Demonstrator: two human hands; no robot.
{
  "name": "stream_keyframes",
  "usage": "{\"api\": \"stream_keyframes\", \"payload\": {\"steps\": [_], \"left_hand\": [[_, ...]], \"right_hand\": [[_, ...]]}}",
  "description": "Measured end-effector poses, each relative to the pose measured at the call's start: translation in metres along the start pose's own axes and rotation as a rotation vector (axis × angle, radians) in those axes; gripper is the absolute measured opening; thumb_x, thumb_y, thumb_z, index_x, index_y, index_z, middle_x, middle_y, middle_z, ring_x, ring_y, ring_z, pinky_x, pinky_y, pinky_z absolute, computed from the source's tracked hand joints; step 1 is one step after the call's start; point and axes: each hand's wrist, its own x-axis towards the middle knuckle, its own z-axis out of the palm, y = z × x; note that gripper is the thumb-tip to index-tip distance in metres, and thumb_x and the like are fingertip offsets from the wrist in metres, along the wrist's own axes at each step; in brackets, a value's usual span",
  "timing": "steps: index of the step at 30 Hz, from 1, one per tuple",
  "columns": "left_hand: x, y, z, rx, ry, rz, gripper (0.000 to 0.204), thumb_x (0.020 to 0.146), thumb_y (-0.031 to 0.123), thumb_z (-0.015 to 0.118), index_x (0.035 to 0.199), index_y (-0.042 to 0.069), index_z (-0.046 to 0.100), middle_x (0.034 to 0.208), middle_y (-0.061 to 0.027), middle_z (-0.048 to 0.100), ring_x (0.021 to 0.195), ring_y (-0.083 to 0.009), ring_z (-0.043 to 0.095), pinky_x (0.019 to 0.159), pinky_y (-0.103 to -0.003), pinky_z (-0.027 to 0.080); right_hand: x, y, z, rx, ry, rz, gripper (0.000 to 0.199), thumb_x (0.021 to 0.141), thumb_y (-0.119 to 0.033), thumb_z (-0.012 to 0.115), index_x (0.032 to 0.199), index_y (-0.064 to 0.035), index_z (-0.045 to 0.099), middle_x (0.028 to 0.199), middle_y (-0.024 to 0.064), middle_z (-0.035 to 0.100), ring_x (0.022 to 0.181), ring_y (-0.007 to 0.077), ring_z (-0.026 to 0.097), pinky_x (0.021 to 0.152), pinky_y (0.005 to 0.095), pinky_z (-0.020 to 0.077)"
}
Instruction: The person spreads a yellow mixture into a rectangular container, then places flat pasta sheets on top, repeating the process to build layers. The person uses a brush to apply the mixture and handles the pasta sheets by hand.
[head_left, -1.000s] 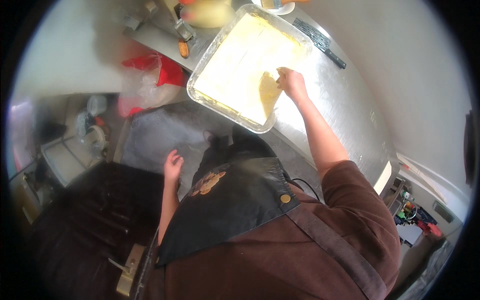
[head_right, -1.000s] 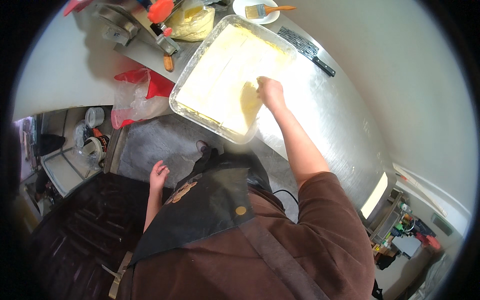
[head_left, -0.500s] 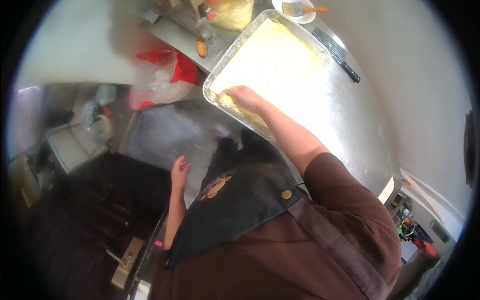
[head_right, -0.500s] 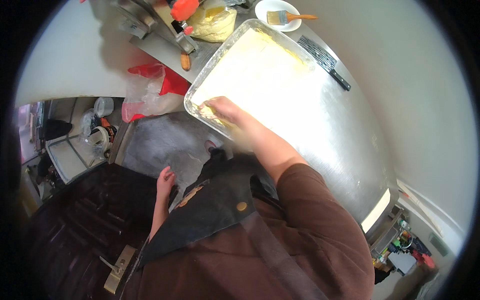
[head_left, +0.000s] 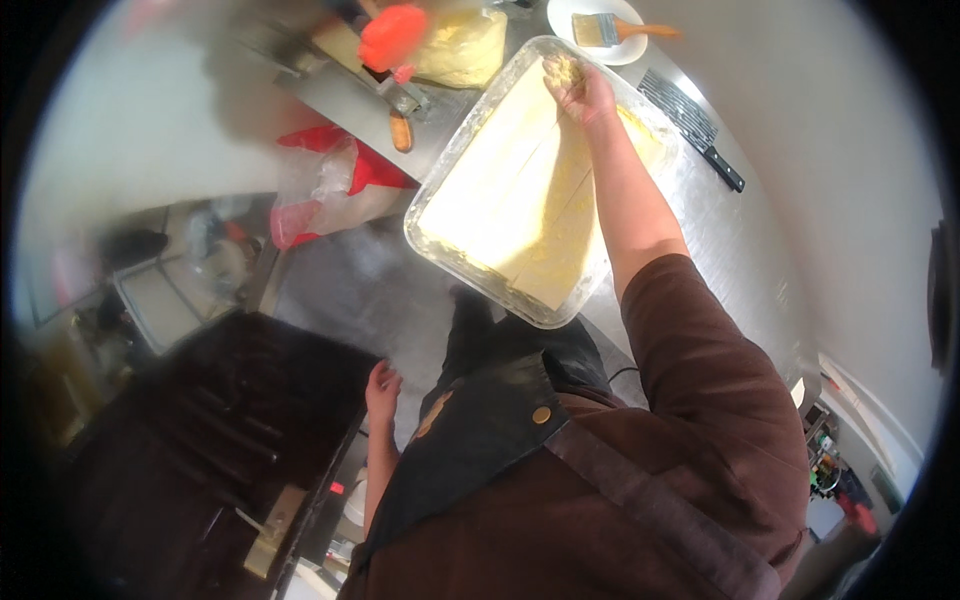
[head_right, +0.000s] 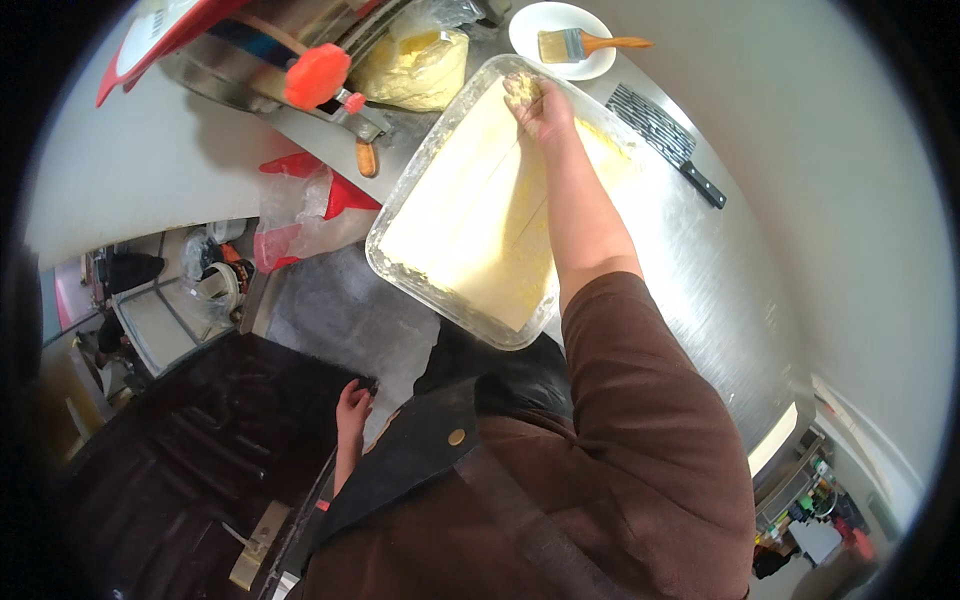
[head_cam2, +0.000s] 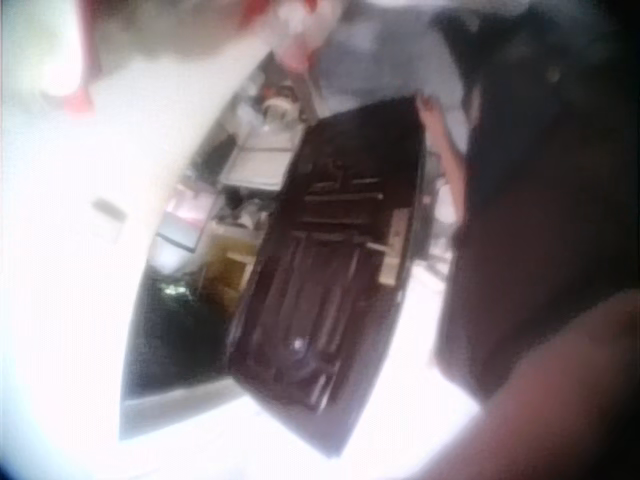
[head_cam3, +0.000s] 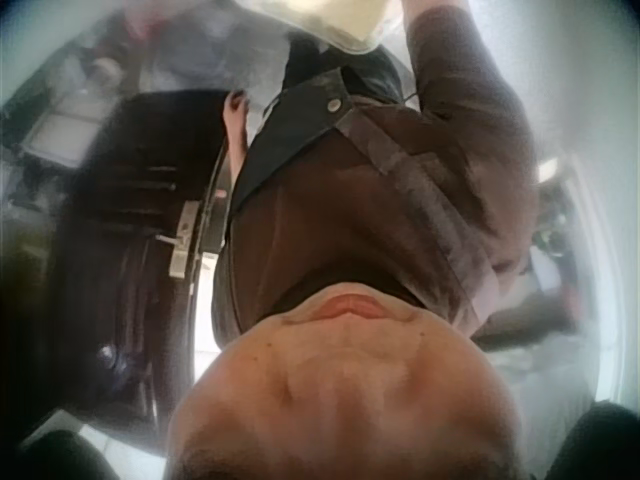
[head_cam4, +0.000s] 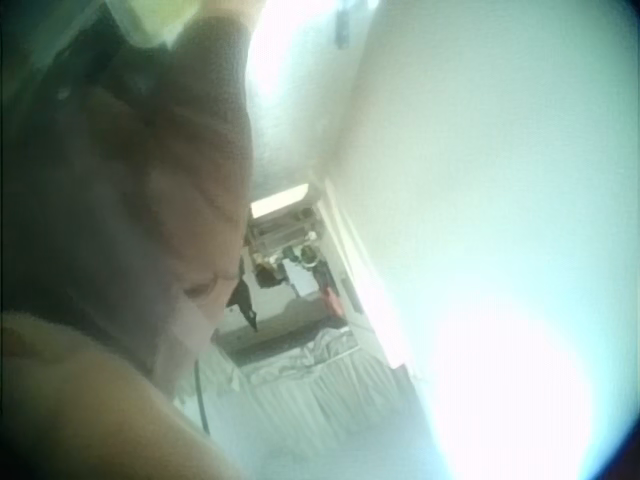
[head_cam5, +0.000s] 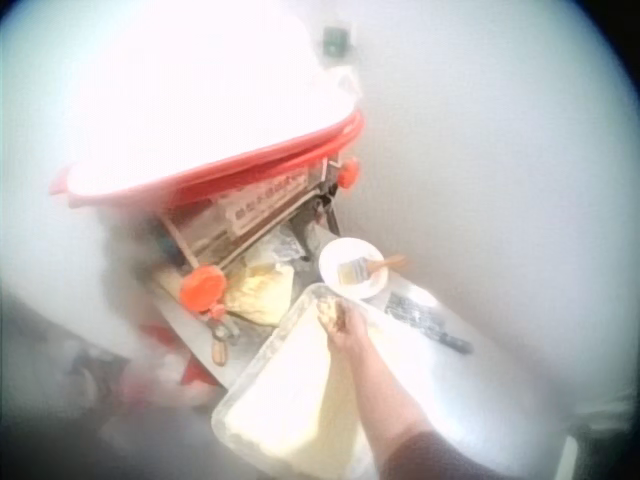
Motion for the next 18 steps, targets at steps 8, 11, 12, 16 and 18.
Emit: {"api": "stream_keyframes", "payload": {"steps": [8,11,12,16,18], "left_hand": [[0.024,0.019,0.021,0.100,-0.116,0.088,0.048,0.077,0.008,0.060,0.122,0.004,0.045,0.091,-0.0082,0.059,0.074,-0.0123,0.055,0.064,-0.025,0.045],[0.031,0.036,0.027,0.189,-0.134,0.118,0.048,0.077,0.009,0.060,0.123,0.004,0.045,0.093,-0.0085,0.060,0.076,-0.0131,0.056,0.066,-0.025,0.045],[0.034,0.038,0.028,0.188,-0.128,0.128,0.048,0.077,0.009,0.060,0.123,0.004,0.045,0.093,-0.0084,0.060,0.077,-0.0133,0.056,0.066,-0.025,0.045],[0.031,0.049,0.035,0.178,-0.145,0.176,0.049,0.077,0.010,0.060,0.124,0.006,0.045,0.096,-0.0081,0.060,0.080,-0.0138,0.057,0.068,-0.025,0.045],[0.026,0.045,0.038,0.247,-0.156,0.177,0.049,0.077,0.011,0.060,0.124,0.006,0.045,0.097,-0.0085,0.059,0.081,-0.0135,0.057,0.070,-0.025,0.045]], "right_hand": [[-0.122,0.074,-0.024,0.134,-0.081,0.271,0.031,0.094,-0.016,0.033,0.119,0.0009,0.040,0.107,0.0175,0.054,0.091,0.0230,0.058,0.076,0.0295,0.0525],[-0.158,0.088,-0.034,-0.197,-0.117,0.480,0.033,0.093,-0.015,0.035,0.121,0.0009,0.043,0.105,0.0176,0.056,0.092,0.0208,0.059,0.072,0.0281,0.0534],[-0.164,0.077,-0.037,-0.337,-0.117,0.485,0.032,0.093,-0.015,0.035,0.120,0.0010,0.043,0.104,0.0178,0.056,0.092,0.0208,0.059,0.071,0.0283,0.0535],[-0.129,0.016,-0.075,-0.381,0.120,0.293,0.026,0.092,-0.013,0.036,0.105,0.0023,0.052,0.095,0.0147,0.061,0.084,0.0213,0.062,0.068,0.0295,0.0548],[-0.097,-0.023,-0.075,-0.558,0.288,0.055,0.022,0.087,-0.013,0.042,0.099,0.0008,0.054,0.087,0.0124,0.060,0.076,0.0197,0.062,0.060,0.0273,0.0518]]}}
